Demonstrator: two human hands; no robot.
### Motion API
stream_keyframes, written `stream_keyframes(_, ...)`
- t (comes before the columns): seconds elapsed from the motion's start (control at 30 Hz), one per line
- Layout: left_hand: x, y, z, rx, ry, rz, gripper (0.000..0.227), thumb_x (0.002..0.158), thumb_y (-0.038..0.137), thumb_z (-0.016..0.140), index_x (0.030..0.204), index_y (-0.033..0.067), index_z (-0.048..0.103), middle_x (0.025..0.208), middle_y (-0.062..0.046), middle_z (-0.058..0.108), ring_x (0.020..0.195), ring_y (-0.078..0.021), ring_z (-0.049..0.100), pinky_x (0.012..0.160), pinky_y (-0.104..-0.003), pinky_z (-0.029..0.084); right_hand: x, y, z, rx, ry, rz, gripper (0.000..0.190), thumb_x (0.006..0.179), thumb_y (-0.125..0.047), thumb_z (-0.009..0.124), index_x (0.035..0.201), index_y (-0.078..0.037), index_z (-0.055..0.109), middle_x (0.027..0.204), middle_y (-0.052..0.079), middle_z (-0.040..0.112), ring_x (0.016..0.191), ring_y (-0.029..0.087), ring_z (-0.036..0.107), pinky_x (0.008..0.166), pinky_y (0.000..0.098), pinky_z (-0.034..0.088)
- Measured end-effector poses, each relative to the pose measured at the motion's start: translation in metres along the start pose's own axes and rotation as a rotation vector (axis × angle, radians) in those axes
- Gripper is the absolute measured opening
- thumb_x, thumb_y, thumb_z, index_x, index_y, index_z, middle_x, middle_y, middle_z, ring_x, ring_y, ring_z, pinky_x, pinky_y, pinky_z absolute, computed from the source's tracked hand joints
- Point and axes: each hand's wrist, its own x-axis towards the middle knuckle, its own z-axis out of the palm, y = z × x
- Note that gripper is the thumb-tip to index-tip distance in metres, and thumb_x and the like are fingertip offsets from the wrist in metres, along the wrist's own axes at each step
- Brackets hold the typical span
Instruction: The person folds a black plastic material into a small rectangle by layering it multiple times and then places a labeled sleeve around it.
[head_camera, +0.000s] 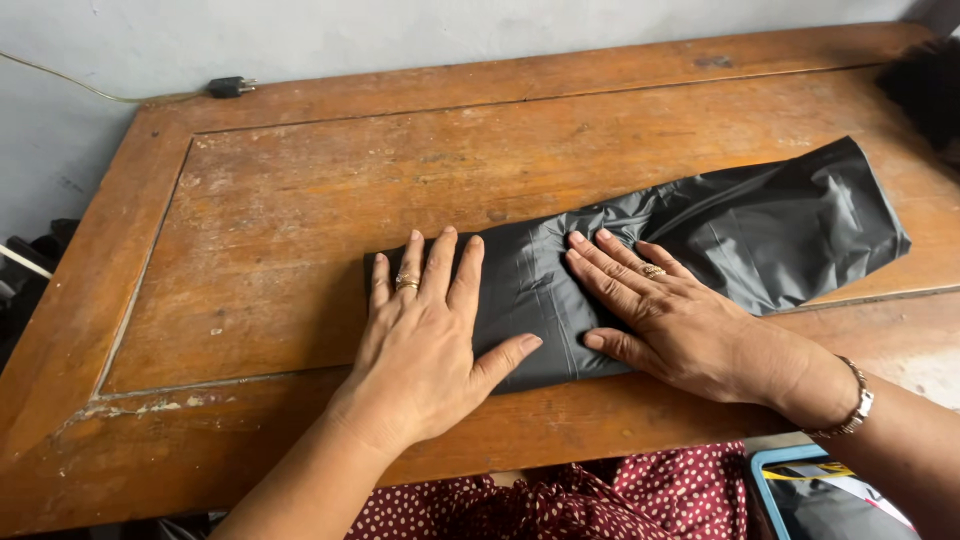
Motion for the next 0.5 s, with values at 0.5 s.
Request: stream_keyframes(0.5, -0.004, 0.006, 0.010, 0.079, 0.092, 0.009, 0.102, 0.092, 0.084, 0.041, 0.156, 0.0044, 0.036, 0.161, -0.026, 0.032, 0.147, -0.0504, 0.028, 0.114, -0.071, 0.017, 0.006, -0.028, -0.031, 0.051, -0.035, 0.057, 0.071, 0.105, -0.047, 0.037, 0.164, -0.012, 0.018, 0.172, 0.006, 0.013, 0.156, 0.037, -0.002, 0.117, 0.0563, -0.003)
